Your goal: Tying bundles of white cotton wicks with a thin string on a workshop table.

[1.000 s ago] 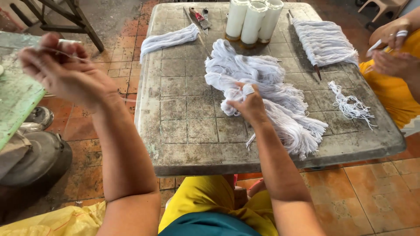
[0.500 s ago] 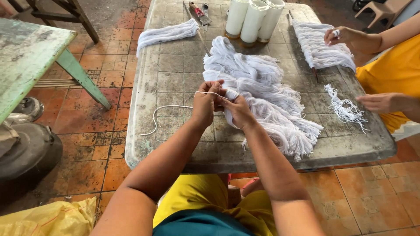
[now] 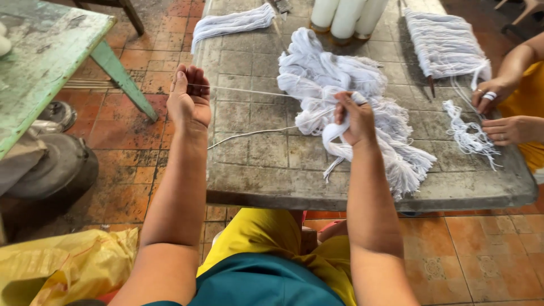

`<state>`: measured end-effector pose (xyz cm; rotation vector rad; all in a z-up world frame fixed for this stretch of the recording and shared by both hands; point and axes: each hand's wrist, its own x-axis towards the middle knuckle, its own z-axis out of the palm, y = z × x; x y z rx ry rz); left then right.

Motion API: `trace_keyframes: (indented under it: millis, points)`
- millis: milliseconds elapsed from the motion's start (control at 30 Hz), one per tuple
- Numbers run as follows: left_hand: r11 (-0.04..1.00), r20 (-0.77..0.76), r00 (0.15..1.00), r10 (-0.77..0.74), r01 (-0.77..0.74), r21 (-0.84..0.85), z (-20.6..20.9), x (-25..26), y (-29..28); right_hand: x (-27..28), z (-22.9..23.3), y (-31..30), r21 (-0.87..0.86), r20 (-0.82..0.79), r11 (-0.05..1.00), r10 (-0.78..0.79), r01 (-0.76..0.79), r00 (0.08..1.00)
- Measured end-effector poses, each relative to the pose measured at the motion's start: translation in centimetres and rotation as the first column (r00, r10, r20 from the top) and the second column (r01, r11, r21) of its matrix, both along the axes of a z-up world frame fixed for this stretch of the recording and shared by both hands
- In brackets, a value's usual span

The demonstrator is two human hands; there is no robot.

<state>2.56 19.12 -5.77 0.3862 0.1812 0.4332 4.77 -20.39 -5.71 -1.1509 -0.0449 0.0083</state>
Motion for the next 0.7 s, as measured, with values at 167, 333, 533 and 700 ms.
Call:
trace_keyframes:
  millis: [167,333,533,700]
  points:
    - [0.946,-0.219,0.976,0.012,0.059,0.318,-0.5,-3.6,2.4,-0.7,1.4,-0.6,-0.033,0.005,0.999,-0.023,0.023,1.0]
    - [0.449,-0.235,0.946,0.222,0.115,0.886,-0.9,-6.0,4.2,1.0,-0.1,-2.3,0.117,-0.064,0.955,-0.268,0.274,0.961]
    - [-0.305,-0.358,0.927,0.109,0.374,0.876,4.8,-12.9,1.6,-0.9,2.7,-1.1,0.203,-0.178,0.905,-0.342,0.374,0.923]
    - [-0.459,-0.335,0.933,0.129,0.356,0.814,2.7,-13.2,1.0,-1.4,3.0,-0.6,0.202,-0.158,0.915,-0.321,0.349,0.934]
